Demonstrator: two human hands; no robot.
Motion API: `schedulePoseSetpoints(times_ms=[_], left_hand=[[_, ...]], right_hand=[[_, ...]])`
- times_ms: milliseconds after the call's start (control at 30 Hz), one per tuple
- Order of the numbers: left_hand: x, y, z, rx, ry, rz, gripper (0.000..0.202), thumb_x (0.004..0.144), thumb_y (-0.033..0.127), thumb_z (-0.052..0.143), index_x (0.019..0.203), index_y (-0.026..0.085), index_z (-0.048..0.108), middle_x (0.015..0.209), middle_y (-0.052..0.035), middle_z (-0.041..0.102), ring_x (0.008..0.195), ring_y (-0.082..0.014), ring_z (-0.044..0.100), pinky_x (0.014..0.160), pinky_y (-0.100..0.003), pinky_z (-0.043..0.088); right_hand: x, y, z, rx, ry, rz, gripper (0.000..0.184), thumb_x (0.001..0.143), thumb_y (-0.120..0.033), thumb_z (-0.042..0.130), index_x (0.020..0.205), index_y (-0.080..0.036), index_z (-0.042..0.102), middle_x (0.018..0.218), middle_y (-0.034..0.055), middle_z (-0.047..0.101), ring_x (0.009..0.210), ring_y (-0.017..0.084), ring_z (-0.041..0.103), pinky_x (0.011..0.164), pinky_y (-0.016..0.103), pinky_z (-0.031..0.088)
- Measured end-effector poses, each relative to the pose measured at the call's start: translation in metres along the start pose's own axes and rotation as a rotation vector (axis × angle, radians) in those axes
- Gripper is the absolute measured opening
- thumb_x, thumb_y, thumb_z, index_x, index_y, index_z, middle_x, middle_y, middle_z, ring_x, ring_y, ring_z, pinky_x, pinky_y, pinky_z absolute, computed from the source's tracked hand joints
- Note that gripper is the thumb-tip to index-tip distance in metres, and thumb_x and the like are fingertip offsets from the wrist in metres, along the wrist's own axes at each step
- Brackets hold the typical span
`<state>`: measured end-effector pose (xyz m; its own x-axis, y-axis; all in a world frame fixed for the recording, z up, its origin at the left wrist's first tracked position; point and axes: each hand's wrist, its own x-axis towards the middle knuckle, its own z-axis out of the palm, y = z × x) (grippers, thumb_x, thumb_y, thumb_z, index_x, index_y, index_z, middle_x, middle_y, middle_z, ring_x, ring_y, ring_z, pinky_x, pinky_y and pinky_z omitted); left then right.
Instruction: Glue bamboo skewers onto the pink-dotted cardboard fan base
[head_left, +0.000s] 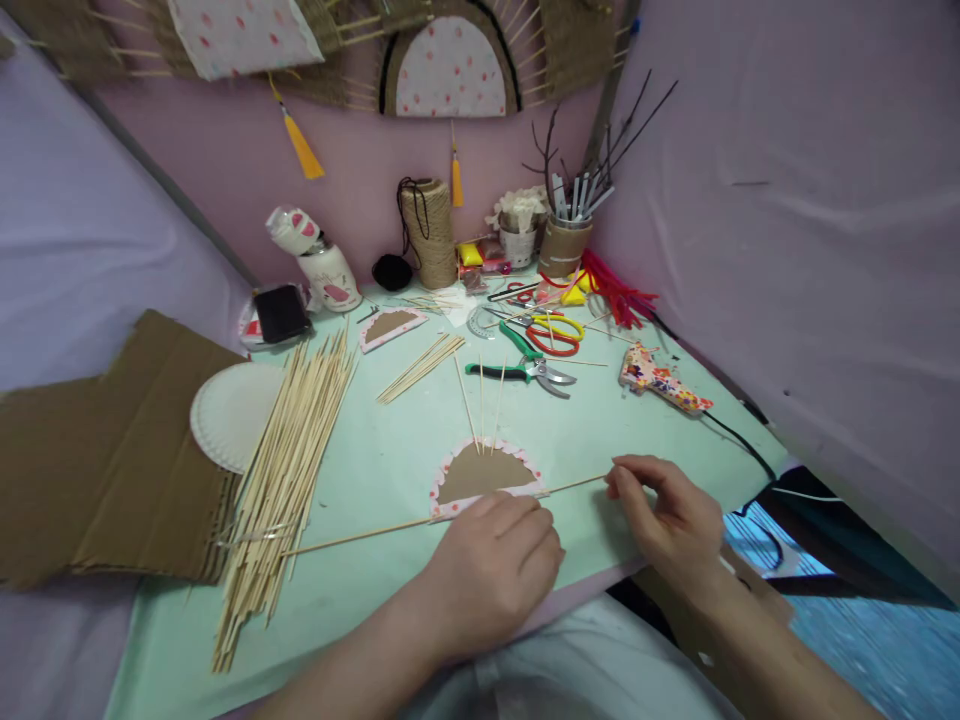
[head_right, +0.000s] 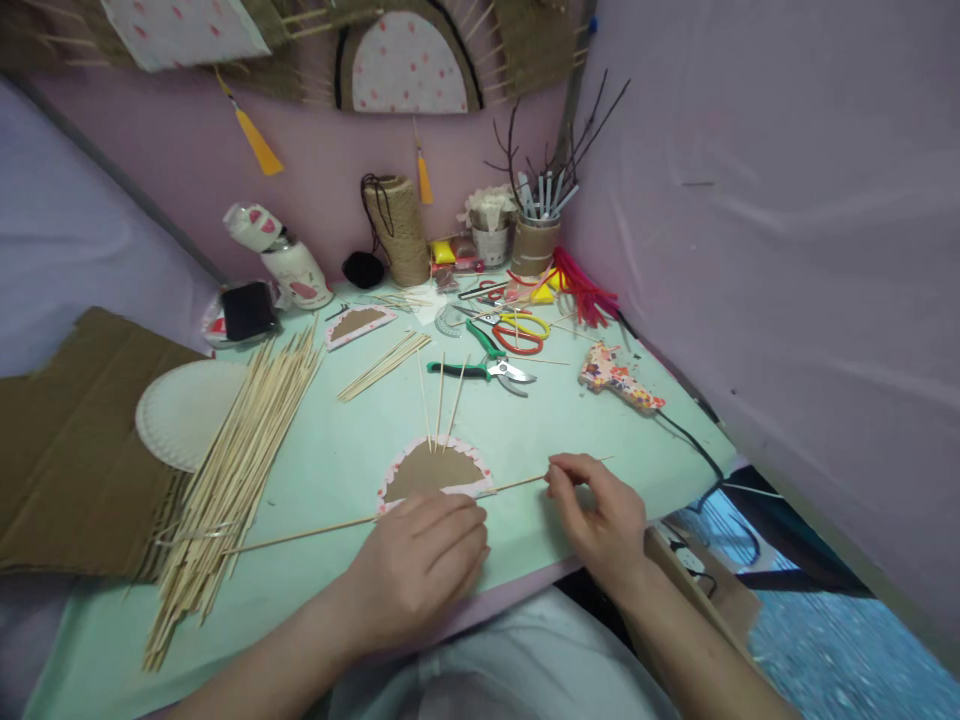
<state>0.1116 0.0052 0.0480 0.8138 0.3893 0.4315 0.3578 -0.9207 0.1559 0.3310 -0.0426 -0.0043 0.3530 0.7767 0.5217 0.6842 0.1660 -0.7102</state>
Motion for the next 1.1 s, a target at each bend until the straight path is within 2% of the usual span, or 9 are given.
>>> schedulePoseSetpoints(times_ms=[33, 100, 200, 300, 433, 567, 700, 867, 1100], left_hand=[[0.000, -0.009, -0.008, 0.050, 0.047, 0.057, 0.021, 0.094, 0.012, 0.047, 0.084, 0.019, 0.063, 0.090, -0.0047, 0.072, 0.086, -0.0176, 0.066, 0.074, -0.033, 0.055], [-0.001, -0.036, -0.026, 0.131, 0.138, 0.005, 0.016, 0.094, 0.015, 0.050, 0.090, 0.016, 0.065, 0.093, -0.0067, 0.073, 0.089, -0.0200, 0.067, 0.077, -0.035, 0.056], [0.000, -0.081, -0.052, 0.260, 0.026, -0.318, 0.020, 0.095, 0.025, 0.051, 0.100, 0.014, 0.066, 0.100, -0.0097, 0.073, 0.093, -0.0246, 0.068, 0.081, -0.040, 0.055], [0.004, -0.102, -0.067, 0.355, -0.127, -0.512, 0.024, 0.094, 0.028, 0.054, 0.108, 0.013, 0.067, 0.105, -0.0108, 0.072, 0.096, -0.0278, 0.067, 0.082, -0.042, 0.055], [0.011, -0.079, -0.059, 0.251, -0.171, -0.431, 0.018, 0.091, 0.024, 0.059, 0.104, 0.014, 0.067, 0.099, -0.0088, 0.070, 0.094, -0.0245, 0.065, 0.082, -0.038, 0.053], [0.011, -0.036, -0.028, 0.144, -0.302, -0.328, 0.011, 0.091, 0.019, 0.058, 0.086, 0.016, 0.067, 0.088, -0.0066, 0.067, 0.084, -0.0227, 0.062, 0.074, -0.037, 0.053], [0.005, -0.008, -0.003, 0.168, -0.319, -0.224, 0.004, 0.086, 0.015, 0.063, 0.087, 0.014, 0.066, 0.084, -0.0066, 0.065, 0.081, -0.0251, 0.062, 0.069, -0.040, 0.054], [-0.001, 0.000, 0.006, 0.190, -0.315, -0.232, 0.009, 0.090, 0.014, 0.056, 0.091, 0.013, 0.065, 0.084, -0.0074, 0.064, 0.079, -0.0245, 0.062, 0.066, -0.041, 0.055], [-0.010, -0.003, 0.015, 0.224, -0.133, -0.198, 0.018, 0.093, 0.012, 0.047, 0.099, 0.011, 0.064, 0.094, -0.0110, 0.067, 0.090, -0.0246, 0.063, 0.075, -0.042, 0.057]], right_hand=[[-0.005, -0.001, 0.001, -0.004, -0.002, -0.048, 0.005, 0.088, -0.024, 0.060, 0.091, -0.023, 0.064, 0.065, -0.0007, 0.069, 0.059, 0.015, 0.067, 0.059, 0.027, 0.053], [-0.012, -0.002, 0.004, 0.004, -0.032, -0.119, 0.008, 0.087, -0.019, 0.059, 0.091, -0.024, 0.064, 0.069, 0.0000, 0.071, 0.061, 0.016, 0.068, 0.058, 0.027, 0.053], [-0.017, -0.001, 0.008, -0.002, -0.075, -0.168, 0.011, 0.087, -0.016, 0.059, 0.092, -0.025, 0.063, 0.074, 0.0008, 0.073, 0.062, 0.016, 0.069, 0.058, 0.026, 0.054], [-0.018, 0.002, 0.011, -0.005, -0.082, -0.187, 0.011, 0.088, -0.016, 0.058, 0.092, -0.024, 0.062, 0.075, 0.0007, 0.073, 0.063, 0.015, 0.068, 0.059, 0.026, 0.053], [-0.016, 0.001, 0.013, -0.001, -0.099, -0.176, 0.012, 0.088, -0.015, 0.057, 0.093, -0.024, 0.062, 0.076, 0.0009, 0.073, 0.064, 0.015, 0.068, 0.058, 0.026, 0.053], [-0.015, -0.001, 0.010, 0.026, -0.108, -0.200, 0.014, 0.087, -0.012, 0.058, 0.094, -0.024, 0.061, 0.076, 0.0000, 0.072, 0.064, 0.014, 0.068, 0.059, 0.024, 0.053], [-0.013, -0.002, 0.008, 0.028, -0.102, -0.228, 0.016, 0.087, -0.011, 0.058, 0.095, -0.024, 0.061, 0.077, 0.0000, 0.071, 0.065, 0.013, 0.067, 0.060, 0.024, 0.053], [-0.009, -0.005, 0.011, 0.031, -0.071, -0.242, 0.015, 0.086, -0.011, 0.059, 0.096, -0.022, 0.061, 0.075, -0.0007, 0.069, 0.062, 0.013, 0.065, 0.059, 0.024, 0.052], [0.005, -0.019, 0.022, 0.051, -0.097, -0.229, 0.014, 0.088, -0.011, 0.057, 0.097, -0.022, 0.059, 0.080, 0.0004, 0.067, 0.071, 0.014, 0.066, 0.066, 0.026, 0.052]])
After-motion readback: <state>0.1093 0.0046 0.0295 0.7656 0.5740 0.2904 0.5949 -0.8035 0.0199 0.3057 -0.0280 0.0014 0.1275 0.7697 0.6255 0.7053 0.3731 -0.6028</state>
